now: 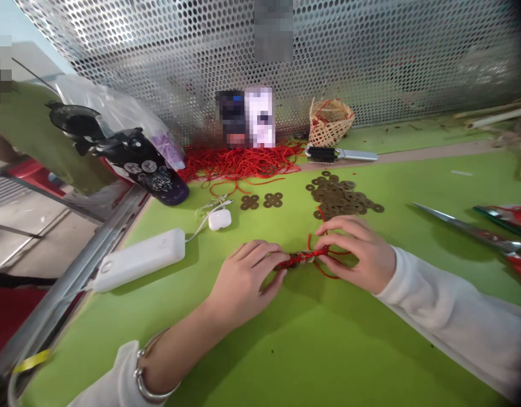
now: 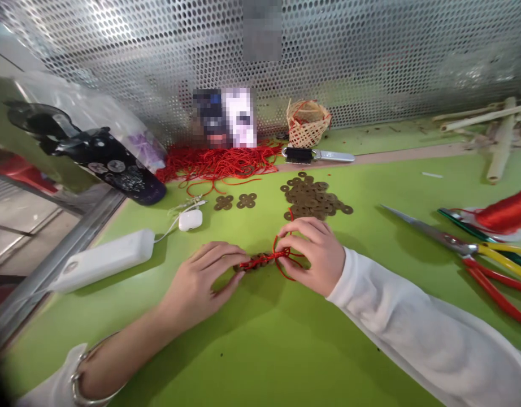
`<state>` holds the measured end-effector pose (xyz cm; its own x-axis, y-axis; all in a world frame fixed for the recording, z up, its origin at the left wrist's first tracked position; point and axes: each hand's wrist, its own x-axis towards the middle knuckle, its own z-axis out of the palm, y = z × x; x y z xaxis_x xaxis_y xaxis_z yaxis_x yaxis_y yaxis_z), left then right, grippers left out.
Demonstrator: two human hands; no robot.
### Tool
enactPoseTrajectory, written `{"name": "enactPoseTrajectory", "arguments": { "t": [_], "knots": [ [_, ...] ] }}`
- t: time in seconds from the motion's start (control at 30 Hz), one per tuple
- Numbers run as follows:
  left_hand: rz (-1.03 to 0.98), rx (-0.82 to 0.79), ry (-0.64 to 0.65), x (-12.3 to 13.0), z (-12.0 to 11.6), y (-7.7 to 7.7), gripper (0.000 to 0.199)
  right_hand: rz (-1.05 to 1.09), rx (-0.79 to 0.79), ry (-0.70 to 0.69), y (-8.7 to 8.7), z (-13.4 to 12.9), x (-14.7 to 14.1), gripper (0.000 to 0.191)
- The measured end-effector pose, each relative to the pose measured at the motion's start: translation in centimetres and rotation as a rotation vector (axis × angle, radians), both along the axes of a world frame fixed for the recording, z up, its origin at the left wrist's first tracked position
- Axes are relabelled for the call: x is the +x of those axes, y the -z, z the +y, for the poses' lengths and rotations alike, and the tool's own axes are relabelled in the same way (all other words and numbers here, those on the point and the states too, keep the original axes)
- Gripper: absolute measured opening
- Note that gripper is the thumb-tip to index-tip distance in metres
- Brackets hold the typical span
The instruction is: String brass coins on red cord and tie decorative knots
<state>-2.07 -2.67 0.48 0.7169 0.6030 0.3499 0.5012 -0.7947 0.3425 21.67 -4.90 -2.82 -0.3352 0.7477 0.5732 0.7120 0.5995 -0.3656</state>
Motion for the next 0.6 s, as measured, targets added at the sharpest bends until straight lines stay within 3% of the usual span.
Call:
{"name": "enactPoseTrajectory", "arguments": {
  "t": [0.23,0.47,0.6],
  "knots": [
    [-0.27,-0.328,-0.067,2.1,-1.3,-0.6,0.017,0.078,0.109,-0.058,-1.6,-0.7,-1.7,0.013],
    [-0.278,-0.61,-0.1,2.3,-1.5,-1.3,0.017,-0.027,0.308,-0.033,-1.7,-1.2,-2.0,0.02],
    [-0.289,-0.841,-0.084,2.2,-1.8,-1.2,0.021,-0.011,0.292,-0.04,-1.9,-1.3,-2.2,0.024]
  ]
}}
